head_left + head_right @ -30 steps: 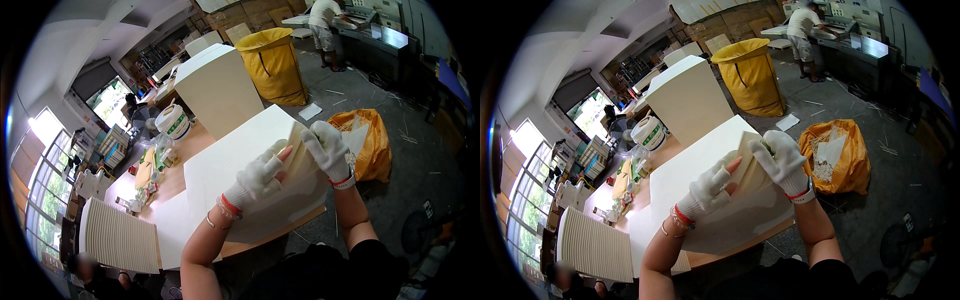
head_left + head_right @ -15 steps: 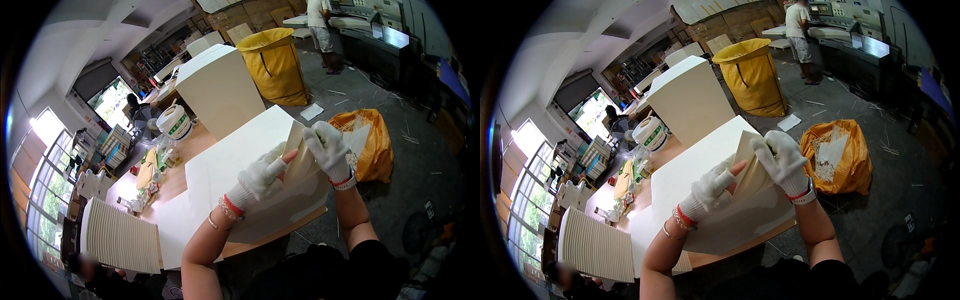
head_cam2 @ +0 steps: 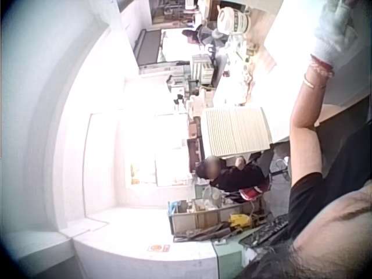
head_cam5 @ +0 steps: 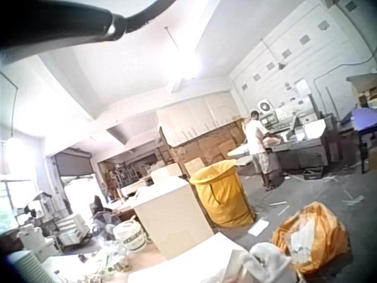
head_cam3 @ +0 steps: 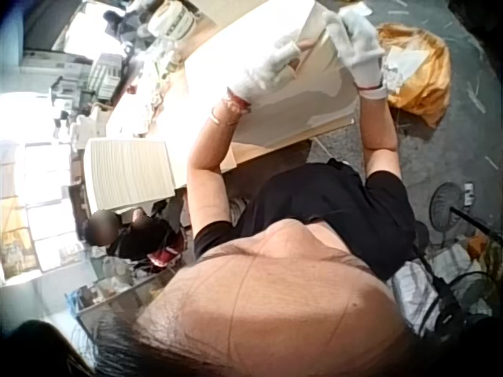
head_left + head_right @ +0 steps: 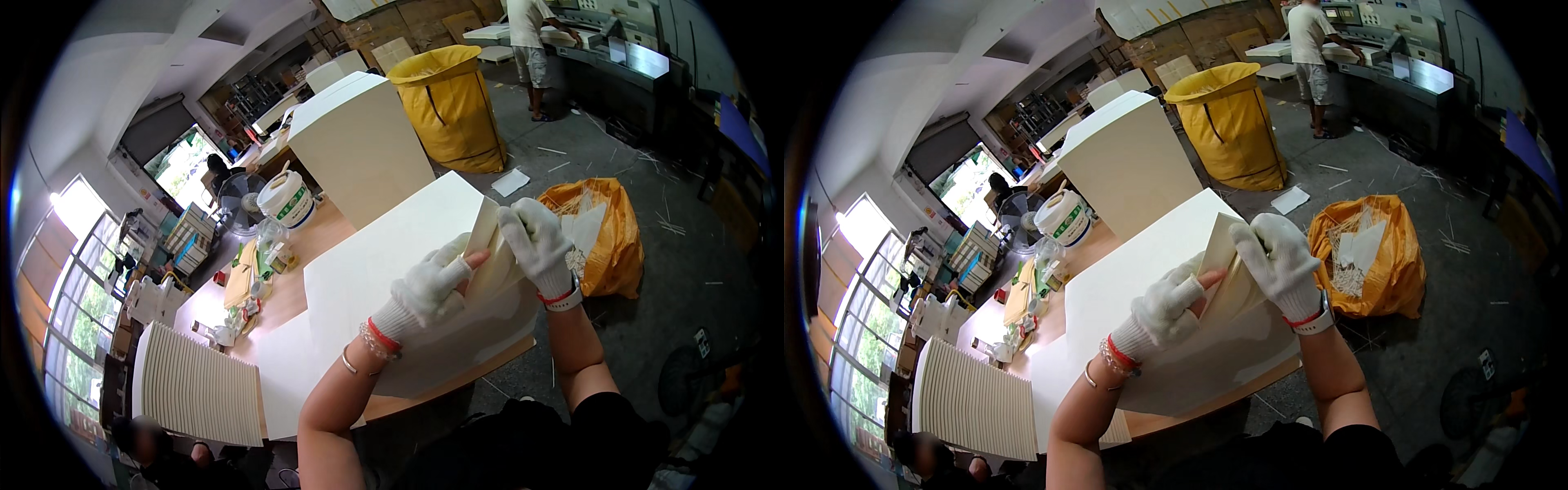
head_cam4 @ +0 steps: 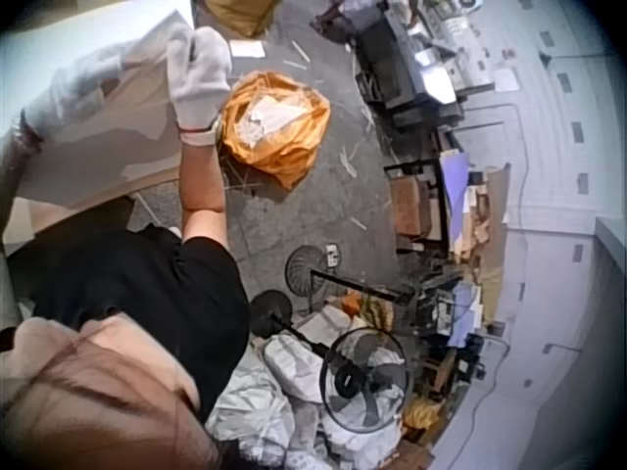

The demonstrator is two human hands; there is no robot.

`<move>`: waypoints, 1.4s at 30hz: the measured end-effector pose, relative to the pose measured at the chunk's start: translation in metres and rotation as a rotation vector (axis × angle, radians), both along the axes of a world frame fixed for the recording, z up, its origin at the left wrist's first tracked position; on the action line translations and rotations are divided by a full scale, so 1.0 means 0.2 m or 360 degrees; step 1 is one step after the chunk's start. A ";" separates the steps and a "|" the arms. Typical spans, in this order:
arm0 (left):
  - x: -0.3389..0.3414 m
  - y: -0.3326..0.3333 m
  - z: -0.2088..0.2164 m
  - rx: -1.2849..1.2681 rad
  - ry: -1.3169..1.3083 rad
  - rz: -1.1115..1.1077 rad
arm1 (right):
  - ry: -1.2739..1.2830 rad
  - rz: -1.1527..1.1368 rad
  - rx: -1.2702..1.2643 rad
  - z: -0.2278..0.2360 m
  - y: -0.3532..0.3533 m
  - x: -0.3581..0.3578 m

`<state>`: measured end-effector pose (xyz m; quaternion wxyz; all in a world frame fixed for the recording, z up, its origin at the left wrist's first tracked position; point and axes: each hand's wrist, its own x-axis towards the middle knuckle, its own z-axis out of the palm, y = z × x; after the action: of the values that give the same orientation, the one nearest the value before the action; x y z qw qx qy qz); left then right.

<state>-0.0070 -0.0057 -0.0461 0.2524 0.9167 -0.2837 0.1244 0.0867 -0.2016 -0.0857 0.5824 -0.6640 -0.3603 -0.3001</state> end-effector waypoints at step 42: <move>0.01 -0.01 -0.05 -0.0238 -0.0038 0.0091 | -0.0421 -0.0197 0.0093 -0.07 0.03 0.06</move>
<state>-0.0050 -0.0068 -0.0563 0.3131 0.9015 -0.2502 0.1634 0.0992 -0.1949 -0.0996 0.5293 -0.6225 -0.3835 -0.4304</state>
